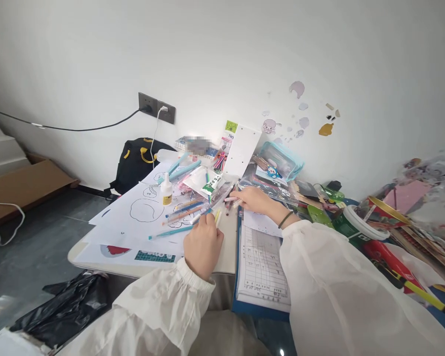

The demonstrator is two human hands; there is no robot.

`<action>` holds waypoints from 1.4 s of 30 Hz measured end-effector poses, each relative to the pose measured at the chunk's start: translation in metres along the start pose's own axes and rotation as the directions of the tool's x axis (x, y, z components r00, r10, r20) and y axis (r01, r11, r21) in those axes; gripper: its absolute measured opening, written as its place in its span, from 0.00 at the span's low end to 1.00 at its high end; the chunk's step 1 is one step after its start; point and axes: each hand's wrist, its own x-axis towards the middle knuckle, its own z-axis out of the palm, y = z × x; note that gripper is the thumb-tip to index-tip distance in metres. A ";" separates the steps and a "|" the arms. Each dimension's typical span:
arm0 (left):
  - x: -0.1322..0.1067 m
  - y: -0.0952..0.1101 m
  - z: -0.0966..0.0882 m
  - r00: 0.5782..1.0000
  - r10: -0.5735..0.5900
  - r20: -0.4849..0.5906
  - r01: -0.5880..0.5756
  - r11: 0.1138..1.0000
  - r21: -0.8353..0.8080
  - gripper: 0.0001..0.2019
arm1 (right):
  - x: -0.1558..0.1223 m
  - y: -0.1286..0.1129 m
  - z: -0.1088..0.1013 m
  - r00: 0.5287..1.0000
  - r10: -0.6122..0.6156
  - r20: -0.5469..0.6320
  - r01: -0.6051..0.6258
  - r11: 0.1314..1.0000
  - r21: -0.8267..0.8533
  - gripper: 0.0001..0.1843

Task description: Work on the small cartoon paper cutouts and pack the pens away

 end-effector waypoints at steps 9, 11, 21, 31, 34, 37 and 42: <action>0.000 -0.001 -0.006 0.997 -0.048 0.055 0.051 0.997 -0.051 0.08 | 0.025 0.005 0.002 0.989 -0.076 0.128 0.075 0.997 0.011 0.11; 0.000 -0.002 -0.007 0.998 -0.046 0.052 0.050 0.994 -0.092 0.08 | 0.027 0.005 0.001 0.987 -0.093 0.130 0.093 0.996 0.006 0.10; 0.003 -0.013 0.004 0.990 0.024 -0.142 -0.068 0.947 -0.313 0.07 | 0.018 0.000 -0.001 0.986 -0.164 0.039 0.164 0.986 0.010 0.08; 0.007 -0.019 -0.004 0.947 0.032 -0.318 -0.218 0.794 -0.568 0.03 | -0.074 -0.031 -0.048 0.522 0.748 -0.409 0.005 0.478 0.879 0.15; 0.009 -0.019 -0.013 0.968 0.021 -0.248 -0.185 0.728 -0.660 0.05 | -0.098 -0.047 -0.051 0.474 0.830 -0.293 0.143 0.255 0.956 0.17; 0.010 -0.014 -0.031 0.989 0.112 -0.100 -0.150 0.686 -0.712 0.08 | -0.112 -0.066 -0.050 0.435 0.873 -0.219 0.170 0.159 0.973 0.16; 0.023 0.014 -0.065 0.908 0.411 0.086 -0.259 0.709 -0.656 0.09 | -0.109 -0.088 -0.055 0.677 0.662 -0.322 -0.151 0.553 0.819 0.13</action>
